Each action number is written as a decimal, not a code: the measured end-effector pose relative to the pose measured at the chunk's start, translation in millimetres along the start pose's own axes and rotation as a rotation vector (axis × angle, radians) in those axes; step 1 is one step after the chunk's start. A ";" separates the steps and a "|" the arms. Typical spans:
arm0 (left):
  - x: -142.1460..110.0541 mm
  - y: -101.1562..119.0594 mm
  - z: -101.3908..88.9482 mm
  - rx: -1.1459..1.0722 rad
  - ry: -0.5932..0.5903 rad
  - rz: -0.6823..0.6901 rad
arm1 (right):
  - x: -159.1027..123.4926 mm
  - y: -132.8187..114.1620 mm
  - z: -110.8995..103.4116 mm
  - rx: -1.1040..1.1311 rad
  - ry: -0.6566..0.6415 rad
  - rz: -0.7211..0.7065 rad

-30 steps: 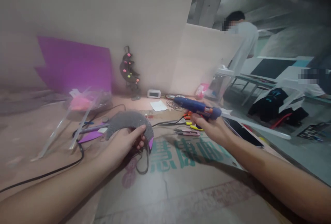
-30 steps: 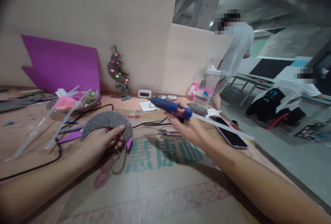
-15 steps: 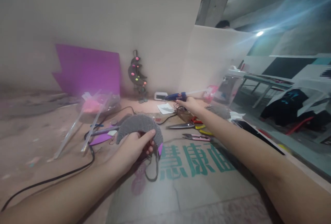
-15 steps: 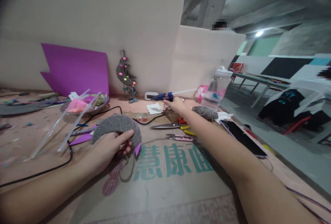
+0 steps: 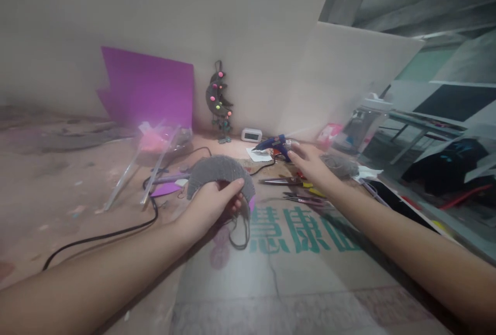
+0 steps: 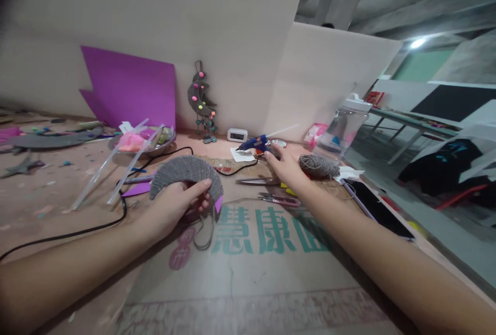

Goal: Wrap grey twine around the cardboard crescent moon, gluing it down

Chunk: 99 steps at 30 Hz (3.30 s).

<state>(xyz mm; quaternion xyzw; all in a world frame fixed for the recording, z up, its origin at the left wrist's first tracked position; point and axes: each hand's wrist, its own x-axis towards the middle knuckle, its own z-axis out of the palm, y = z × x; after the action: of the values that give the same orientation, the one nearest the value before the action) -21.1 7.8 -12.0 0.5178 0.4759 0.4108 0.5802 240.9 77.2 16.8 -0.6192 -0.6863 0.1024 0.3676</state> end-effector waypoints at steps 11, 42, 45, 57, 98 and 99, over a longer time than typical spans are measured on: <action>-29.5 42.9 3.5 -0.097 0.123 0.258 | -104.2 -71.3 10.5 0.814 -0.737 -0.221; -13.8 4.8 -0.4 0.498 -0.055 0.109 | -91.7 -39.9 0.4 0.077 -0.291 -0.472; -11.4 3.6 -0.7 0.399 -0.055 0.068 | -87.1 -34.1 4.5 0.053 -0.280 -0.398; -9.7 3.9 -0.3 0.320 -0.049 0.003 | -105.1 -52.1 10.9 0.429 -0.347 -0.139; -12.1 5.8 2.3 0.461 -0.091 0.174 | -106.8 -55.8 15.7 0.355 -0.464 -0.146; -10.9 4.4 1.6 0.479 -0.100 0.185 | -106.3 -55.5 16.4 0.363 -0.457 -0.139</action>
<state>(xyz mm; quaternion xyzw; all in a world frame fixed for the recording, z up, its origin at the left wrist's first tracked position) -21.8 -2.5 -6.2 0.7014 0.4812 0.3115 0.4236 183.6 -27.8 -1.9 -0.4558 -0.7625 0.3345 0.3146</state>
